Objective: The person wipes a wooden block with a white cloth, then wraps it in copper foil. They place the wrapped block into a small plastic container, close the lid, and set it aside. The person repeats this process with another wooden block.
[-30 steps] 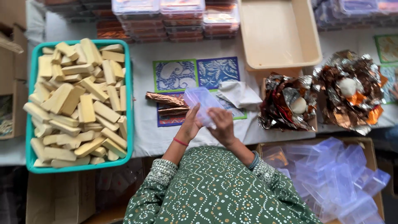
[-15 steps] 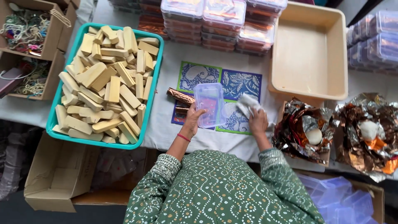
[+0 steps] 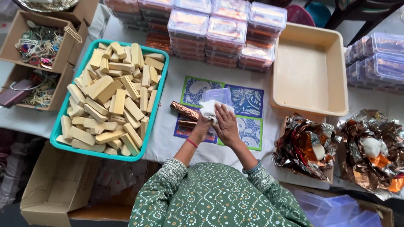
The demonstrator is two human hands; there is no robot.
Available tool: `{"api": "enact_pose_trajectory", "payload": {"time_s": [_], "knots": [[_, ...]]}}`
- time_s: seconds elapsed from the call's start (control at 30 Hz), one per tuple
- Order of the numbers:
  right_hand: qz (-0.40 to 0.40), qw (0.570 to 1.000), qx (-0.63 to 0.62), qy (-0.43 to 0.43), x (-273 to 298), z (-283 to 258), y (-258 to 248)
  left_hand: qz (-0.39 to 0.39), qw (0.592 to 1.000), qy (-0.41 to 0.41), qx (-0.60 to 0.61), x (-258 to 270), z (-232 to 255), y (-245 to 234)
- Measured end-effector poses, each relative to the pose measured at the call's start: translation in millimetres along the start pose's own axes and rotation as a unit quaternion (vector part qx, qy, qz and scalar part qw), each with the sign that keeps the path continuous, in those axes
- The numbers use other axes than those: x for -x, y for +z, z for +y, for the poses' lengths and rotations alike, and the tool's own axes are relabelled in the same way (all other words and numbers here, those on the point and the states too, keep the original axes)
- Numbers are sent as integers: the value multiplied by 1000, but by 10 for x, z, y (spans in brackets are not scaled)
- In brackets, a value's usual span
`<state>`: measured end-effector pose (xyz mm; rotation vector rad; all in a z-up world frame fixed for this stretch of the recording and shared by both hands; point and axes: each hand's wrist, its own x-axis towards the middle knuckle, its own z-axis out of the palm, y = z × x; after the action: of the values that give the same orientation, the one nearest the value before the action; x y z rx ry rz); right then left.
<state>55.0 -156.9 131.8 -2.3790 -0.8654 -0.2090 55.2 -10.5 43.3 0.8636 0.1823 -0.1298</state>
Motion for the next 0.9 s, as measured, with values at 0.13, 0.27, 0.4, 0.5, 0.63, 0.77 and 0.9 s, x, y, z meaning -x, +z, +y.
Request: {"api": "enact_pose_trajectory", "payload": {"time_s": [0.13,0.27,0.4,0.5,0.63,0.77,0.9], "knots": [[-10,998,47,-34,-438,-13,-128,13,1000,27,-2,-176,191,-211],[-18,995,58,-77,-759,-84,-308,-11,998,54,-5,-124,619,-98],[53,993,-2,-102,-694,-61,-351,-28,999,19,-33,173,1003,202],[120,982,-84,-119,-239,-88,-114,72,995,-7,-62,256,1022,339],[88,987,-65,-121,-203,-195,-208,5,995,73,64,142,502,93],[188,981,30,18,-684,-51,-373,-40,979,108,-167,224,658,296],[117,989,-17,-85,-408,-7,108,-14,977,113,-179,31,530,172]]}}
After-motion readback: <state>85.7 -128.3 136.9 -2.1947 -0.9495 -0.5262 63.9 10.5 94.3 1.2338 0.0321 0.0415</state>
